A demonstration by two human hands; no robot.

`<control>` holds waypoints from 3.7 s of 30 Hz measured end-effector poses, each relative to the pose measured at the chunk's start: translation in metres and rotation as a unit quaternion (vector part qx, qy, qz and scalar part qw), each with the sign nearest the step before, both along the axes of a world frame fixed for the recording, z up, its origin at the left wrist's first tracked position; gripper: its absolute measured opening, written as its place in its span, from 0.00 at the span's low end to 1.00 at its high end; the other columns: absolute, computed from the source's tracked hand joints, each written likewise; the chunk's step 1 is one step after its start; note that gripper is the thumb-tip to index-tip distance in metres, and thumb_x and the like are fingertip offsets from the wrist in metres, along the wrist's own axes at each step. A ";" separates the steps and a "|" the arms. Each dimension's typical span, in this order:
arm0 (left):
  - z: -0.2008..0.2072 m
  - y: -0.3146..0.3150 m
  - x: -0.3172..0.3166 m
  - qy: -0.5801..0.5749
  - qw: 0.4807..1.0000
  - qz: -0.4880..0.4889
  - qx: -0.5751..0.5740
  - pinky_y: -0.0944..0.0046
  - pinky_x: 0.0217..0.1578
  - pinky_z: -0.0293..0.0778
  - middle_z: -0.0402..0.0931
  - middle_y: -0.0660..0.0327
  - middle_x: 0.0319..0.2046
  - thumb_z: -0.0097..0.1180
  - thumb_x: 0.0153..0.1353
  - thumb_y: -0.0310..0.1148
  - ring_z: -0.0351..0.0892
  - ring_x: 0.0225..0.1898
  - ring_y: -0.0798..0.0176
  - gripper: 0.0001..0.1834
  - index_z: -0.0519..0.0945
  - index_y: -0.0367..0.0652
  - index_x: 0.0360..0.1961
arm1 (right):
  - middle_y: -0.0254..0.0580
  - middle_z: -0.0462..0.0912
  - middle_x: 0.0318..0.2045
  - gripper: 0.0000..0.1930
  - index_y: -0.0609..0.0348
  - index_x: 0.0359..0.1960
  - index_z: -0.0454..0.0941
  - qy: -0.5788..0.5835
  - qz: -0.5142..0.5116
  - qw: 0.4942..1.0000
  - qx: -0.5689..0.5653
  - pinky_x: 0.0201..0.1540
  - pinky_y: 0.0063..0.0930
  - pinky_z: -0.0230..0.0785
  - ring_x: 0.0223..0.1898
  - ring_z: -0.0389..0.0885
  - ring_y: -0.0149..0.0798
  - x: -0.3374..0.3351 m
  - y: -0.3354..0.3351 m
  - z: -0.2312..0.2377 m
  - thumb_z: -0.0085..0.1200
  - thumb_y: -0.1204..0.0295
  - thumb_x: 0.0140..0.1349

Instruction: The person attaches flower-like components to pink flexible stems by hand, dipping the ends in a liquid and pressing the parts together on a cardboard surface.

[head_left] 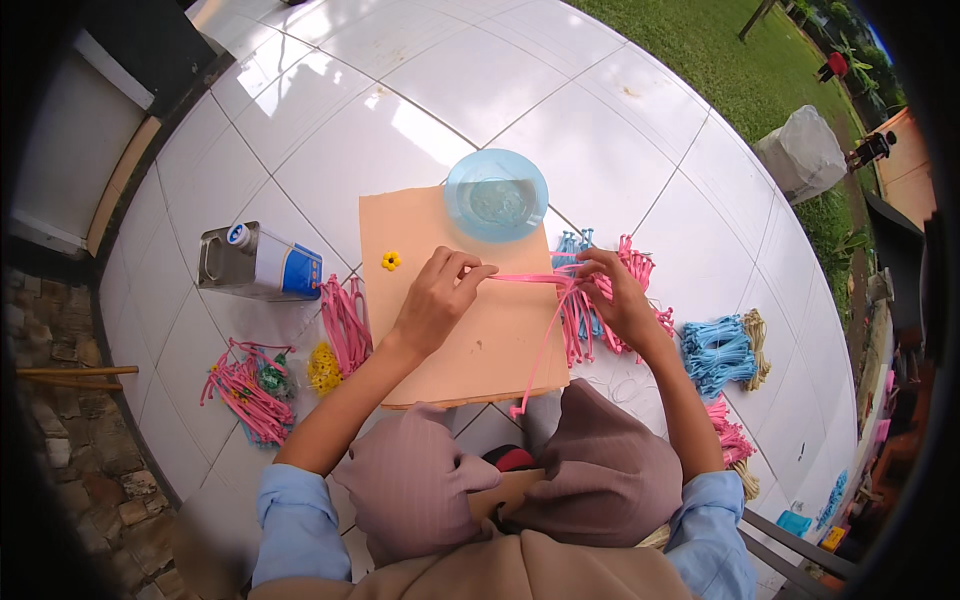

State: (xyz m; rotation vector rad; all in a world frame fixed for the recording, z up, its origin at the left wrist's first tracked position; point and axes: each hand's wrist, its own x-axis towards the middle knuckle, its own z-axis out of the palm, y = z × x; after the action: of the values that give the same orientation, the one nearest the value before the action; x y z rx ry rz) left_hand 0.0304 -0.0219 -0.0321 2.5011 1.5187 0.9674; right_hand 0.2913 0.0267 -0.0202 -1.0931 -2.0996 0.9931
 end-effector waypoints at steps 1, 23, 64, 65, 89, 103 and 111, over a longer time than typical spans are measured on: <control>0.010 -0.005 0.003 -0.001 1.000 -0.006 0.019 0.65 0.32 0.72 0.70 0.60 0.31 0.52 0.46 0.17 0.70 0.36 0.60 0.16 0.78 0.40 0.38 | 0.42 0.76 0.33 0.18 0.57 0.48 0.66 -0.001 0.023 0.998 0.054 0.41 0.33 0.66 0.39 0.75 0.41 0.005 -0.009 0.013 0.52 0.79 0.55; 0.189 -0.099 -0.042 -0.294 0.939 -0.104 -0.142 0.57 0.50 0.64 0.63 0.53 0.55 0.59 0.49 0.58 0.62 0.57 0.58 0.53 0.42 0.44 0.66 | 0.37 0.71 0.30 0.24 0.58 0.49 0.61 0.322 0.071 0.925 0.187 0.32 0.21 0.77 0.33 0.75 0.28 -0.135 -0.103 0.273 0.58 0.81 0.50; 0.181 -0.034 0.028 -0.517 0.850 -0.078 -0.059 0.67 0.50 0.63 0.74 0.59 0.42 0.45 0.62 0.33 0.70 0.48 0.66 0.15 0.71 0.39 0.48 | 0.47 0.78 0.34 0.20 0.59 0.56 0.57 0.187 -0.084 0.962 0.182 0.34 0.28 0.72 0.34 0.80 0.37 -0.125 -0.019 0.153 0.43 0.77 0.61; 0.179 -0.017 0.063 -0.517 0.844 -0.113 -0.088 0.67 0.49 0.65 0.74 0.58 0.41 0.45 0.62 0.33 0.71 0.47 0.65 0.15 0.71 0.39 0.48 | 0.49 0.78 0.35 0.21 0.58 0.56 0.58 0.161 -0.100 0.967 0.169 0.34 0.29 0.72 0.35 0.80 0.39 -0.085 0.001 0.145 0.43 0.77 0.60; -0.172 0.060 0.264 -0.105 0.891 0.345 -0.277 0.54 0.49 0.58 0.66 0.58 0.44 0.49 0.57 0.30 0.65 0.46 0.51 0.16 0.70 0.47 0.48 | 0.47 0.79 0.38 0.27 0.59 0.58 0.54 0.254 -0.326 0.892 -0.184 0.36 0.25 0.69 0.32 0.77 0.34 0.063 0.036 -0.206 0.47 0.81 0.56; 0.036 0.008 0.228 -0.527 0.845 0.054 -0.071 0.72 0.36 0.64 0.63 0.62 0.36 0.42 0.65 0.30 0.63 0.34 0.72 0.09 0.67 0.37 0.44 | 0.50 0.62 0.58 0.38 0.57 0.62 0.43 0.208 -0.254 0.941 0.078 0.63 0.37 0.53 0.63 0.57 0.45 0.076 -0.029 0.024 0.54 0.78 0.53; 0.152 -0.051 0.154 -0.304 0.947 0.032 0.102 0.48 0.60 0.49 0.53 0.50 0.56 0.61 0.47 0.27 0.56 0.59 0.53 0.43 0.49 0.41 0.61 | 0.45 0.79 0.27 0.32 0.50 0.63 0.45 0.112 -0.156 0.981 0.027 0.36 0.30 0.68 0.29 0.77 0.37 0.058 -0.067 0.176 0.46 0.81 0.59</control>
State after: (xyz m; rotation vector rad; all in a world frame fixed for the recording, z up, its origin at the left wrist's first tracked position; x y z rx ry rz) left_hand 0.1842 -0.0726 0.1194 1.9674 1.3464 1.7741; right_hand 0.3495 -0.0407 0.1561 -1.1802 -1.7039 0.8576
